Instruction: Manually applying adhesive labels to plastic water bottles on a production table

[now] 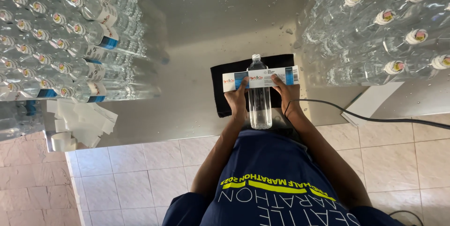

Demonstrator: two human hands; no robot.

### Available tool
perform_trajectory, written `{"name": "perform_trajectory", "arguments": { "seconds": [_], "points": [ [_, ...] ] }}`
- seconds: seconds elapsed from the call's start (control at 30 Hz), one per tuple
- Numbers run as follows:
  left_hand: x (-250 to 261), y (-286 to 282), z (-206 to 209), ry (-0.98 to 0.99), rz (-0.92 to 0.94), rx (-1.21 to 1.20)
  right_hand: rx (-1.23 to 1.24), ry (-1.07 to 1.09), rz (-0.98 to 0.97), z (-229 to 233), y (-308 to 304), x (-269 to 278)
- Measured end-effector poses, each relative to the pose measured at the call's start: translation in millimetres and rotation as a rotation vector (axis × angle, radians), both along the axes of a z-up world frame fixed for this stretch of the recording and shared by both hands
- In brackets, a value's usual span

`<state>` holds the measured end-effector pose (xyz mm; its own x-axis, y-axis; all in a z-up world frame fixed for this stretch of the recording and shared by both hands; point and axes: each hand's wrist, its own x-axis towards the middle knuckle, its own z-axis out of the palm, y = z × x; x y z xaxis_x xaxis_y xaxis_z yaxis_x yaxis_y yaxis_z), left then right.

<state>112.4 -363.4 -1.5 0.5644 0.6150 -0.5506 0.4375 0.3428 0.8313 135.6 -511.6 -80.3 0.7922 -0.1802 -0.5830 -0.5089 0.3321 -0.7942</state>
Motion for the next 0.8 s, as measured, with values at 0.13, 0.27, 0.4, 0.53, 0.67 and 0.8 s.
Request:
{"name": "perform_trajectory", "arguments": {
  "seconds": [0.13,0.27,0.4,0.53,0.67,0.8],
  "points": [
    [1,-2,-11,-0.087,0.081,-0.049,0.034,0.03,-0.034,-18,-3,7],
    [5,-1,-5,-0.04,0.087,-0.041,0.07,0.023,-0.055,-40,-7,7],
    [8,1,2,-0.004,0.084,-0.037,0.075,0.057,-0.054,-9,-3,5],
    [10,0,1,-0.01,0.124,-0.082,0.097,0.02,-0.062,8,3,5],
    [9,0,-7,-0.038,0.147,-0.12,0.102,0.022,-0.068,13,5,2],
    [-1,5,-60,-0.059,0.065,-0.147,0.113,0.188,0.243,18,-6,7]
  ]
}}
